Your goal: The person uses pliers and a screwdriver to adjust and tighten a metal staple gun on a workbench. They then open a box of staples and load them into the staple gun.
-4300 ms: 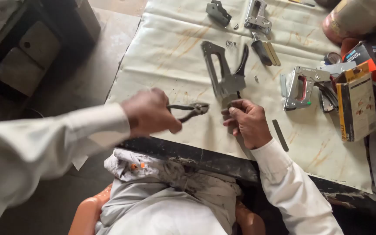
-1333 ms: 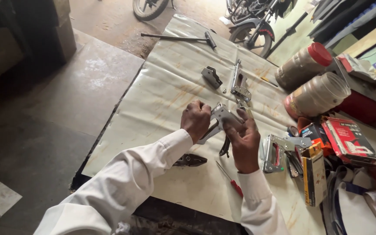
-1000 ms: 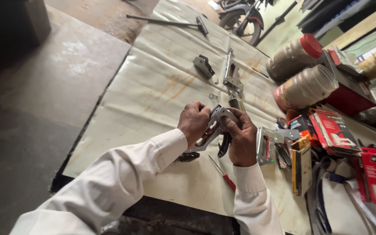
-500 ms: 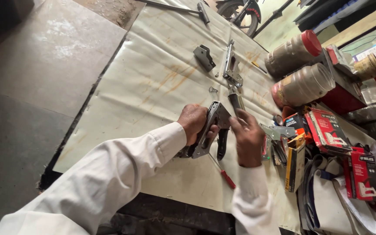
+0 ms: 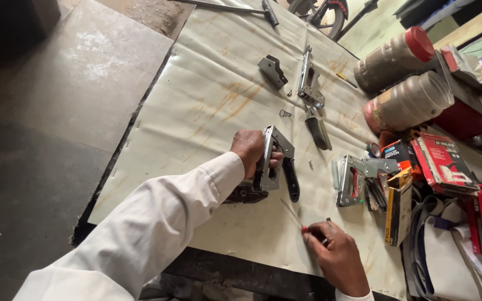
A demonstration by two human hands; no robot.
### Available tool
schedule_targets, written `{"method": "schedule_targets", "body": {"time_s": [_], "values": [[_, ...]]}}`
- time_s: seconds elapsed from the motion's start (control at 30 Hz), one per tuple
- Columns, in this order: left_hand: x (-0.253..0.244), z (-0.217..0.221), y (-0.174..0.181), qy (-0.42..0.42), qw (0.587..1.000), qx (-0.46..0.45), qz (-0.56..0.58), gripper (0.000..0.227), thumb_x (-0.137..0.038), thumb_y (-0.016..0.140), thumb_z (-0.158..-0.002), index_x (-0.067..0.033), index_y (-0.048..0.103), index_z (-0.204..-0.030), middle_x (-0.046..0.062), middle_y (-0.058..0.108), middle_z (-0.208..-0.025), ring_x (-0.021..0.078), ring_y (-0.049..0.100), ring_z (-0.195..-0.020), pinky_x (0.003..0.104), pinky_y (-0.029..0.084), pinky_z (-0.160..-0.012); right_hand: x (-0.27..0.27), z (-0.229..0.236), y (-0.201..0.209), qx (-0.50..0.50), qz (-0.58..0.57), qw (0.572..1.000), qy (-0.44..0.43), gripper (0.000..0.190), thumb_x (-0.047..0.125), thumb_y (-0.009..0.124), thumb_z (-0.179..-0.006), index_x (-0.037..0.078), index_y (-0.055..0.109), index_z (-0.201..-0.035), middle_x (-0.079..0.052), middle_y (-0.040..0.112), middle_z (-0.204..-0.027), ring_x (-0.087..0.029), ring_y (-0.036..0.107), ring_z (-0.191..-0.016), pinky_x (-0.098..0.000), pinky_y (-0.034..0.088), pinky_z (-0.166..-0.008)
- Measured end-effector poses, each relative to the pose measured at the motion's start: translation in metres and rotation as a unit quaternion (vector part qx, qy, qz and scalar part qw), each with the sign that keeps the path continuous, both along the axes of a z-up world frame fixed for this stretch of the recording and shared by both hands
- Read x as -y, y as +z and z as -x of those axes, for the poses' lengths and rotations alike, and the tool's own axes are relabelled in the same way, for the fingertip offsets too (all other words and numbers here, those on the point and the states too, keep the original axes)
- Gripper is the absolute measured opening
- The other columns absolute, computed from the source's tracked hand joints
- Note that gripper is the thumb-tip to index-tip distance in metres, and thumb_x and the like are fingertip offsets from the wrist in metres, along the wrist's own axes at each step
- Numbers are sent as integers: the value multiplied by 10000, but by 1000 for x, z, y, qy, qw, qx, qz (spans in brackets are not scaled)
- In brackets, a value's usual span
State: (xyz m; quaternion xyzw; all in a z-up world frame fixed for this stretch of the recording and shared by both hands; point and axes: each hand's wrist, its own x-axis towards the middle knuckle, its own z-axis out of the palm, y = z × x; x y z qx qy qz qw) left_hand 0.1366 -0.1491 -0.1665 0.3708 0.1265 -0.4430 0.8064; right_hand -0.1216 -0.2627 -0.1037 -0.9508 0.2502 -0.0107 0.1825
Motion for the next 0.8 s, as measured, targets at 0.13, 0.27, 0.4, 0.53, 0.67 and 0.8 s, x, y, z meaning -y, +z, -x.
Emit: {"method": "schedule_targets", "body": {"time_s": [0.13,0.27,0.4,0.53,0.67,0.8], "values": [[4,-4,-9,16,1000,-14,-2,305,-143,386,-1006,53,604,-919,170,671,-807,279,721,-632,364,587,-487,-23,-9,-7,63,34,997,-8,264,240,725,-848,66,743,-1046,-113,750,-951,-251,748,-760,-380,588,-714],[5,-8,-14,25,1000,-2,16,327,-142,364,-1016,75,589,-921,181,661,-806,282,729,-659,366,583,-496,-49,-36,-19,156,93,967,181,349,215,734,-850,2,695,-1123,-194,700,-1115,-360,660,-1024,-444,511,-882],[-1,-14,-8,35,999,-19,17,342,-153,361,-1006,65,613,-928,184,678,-807,282,733,-668,359,581,-504,-65,-69,-19,57,111,960,251,358,190,729,-848,-17,638,-1125,-202,645,-1157,-389,590,-1119,-457,443,-957],[7,-32,-25,29,999,-20,19,343,-140,364,-1008,93,599,-920,203,679,-814,288,732,-667,360,586,-505,-58,-59,-21,23,90,967,238,350,165,734,-815,8,646,-1116,-178,644,-1107,-374,598,-1051,-446,452,-914],[4,-44,-26,7,1000,-3,-18,304,-154,383,-1006,32,612,-932,147,667,-776,238,680,-596,345,526,-462,-26,-21,-27,84,-122,978,150,336,81,775,-788,3,681,-1102,-163,698,-974,-278,669,-895,-380,523,-802],[-3,-41,-17,-14,998,62,-23,250,-133,417,-994,10,614,-939,117,664,-724,195,617,-521,331,494,-433,-17,-5,-22,279,-453,847,12,234,-32,680,-847,24,672,-1073,-176,723,-990,-239,701,-893,-392,575,-804]]}}
